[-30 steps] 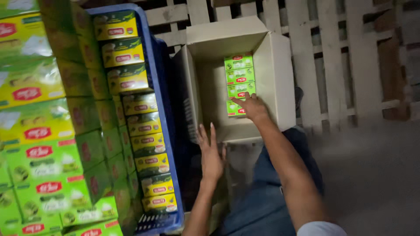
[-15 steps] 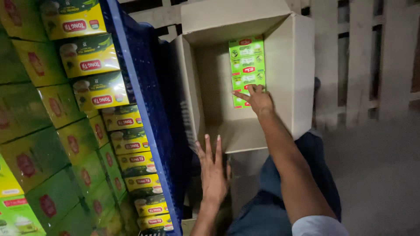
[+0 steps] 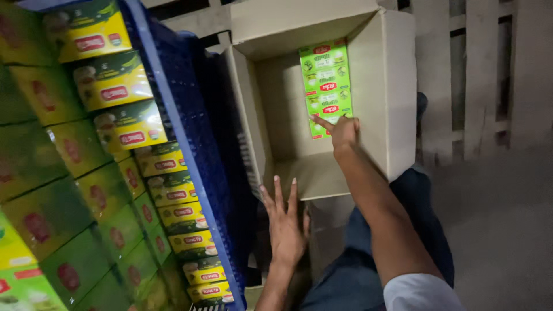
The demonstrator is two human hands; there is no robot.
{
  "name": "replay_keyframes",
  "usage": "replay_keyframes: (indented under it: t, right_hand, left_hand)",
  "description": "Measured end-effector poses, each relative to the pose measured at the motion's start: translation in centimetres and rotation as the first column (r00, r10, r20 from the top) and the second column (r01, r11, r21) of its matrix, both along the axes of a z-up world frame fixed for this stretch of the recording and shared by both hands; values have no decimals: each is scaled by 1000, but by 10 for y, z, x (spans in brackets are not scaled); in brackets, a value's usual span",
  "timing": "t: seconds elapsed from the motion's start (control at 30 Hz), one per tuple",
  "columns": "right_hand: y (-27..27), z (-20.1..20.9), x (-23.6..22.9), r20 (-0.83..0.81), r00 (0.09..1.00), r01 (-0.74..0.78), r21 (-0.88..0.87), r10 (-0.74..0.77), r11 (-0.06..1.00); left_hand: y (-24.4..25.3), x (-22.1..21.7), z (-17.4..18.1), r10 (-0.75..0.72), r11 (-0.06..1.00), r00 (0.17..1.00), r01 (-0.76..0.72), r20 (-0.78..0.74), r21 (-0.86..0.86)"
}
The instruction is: The person picks small green and yellow boxes from a blue crate and places them into a larger cardboard box. The person arranges the boxes in neat rows inside the cardboard box.
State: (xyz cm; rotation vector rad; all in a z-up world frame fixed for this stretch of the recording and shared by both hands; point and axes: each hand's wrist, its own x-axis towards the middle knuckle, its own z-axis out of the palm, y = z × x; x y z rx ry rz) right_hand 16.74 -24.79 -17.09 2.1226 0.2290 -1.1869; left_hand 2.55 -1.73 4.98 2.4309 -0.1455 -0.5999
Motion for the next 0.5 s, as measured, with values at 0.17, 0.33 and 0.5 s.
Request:
replay_keyframes:
  t: [0.17, 0.33, 0.5]
  right_hand:
    - [-1, 24, 20, -152, 900, 429, 135, -409, 893]
    - [-16, 40, 30, -209, 654, 746, 338, -727, 574]
    - [-76, -71, 32, 37, 597, 609, 629, -801, 483]
  left_hand:
    - [3, -5, 1, -27, 1000, 1000, 27, 5, 1]
    - [10, -3, 4, 30, 982, 993, -8, 113, -190]
    - [11, 2, 42, 57, 968, 991, -85, -125, -235]
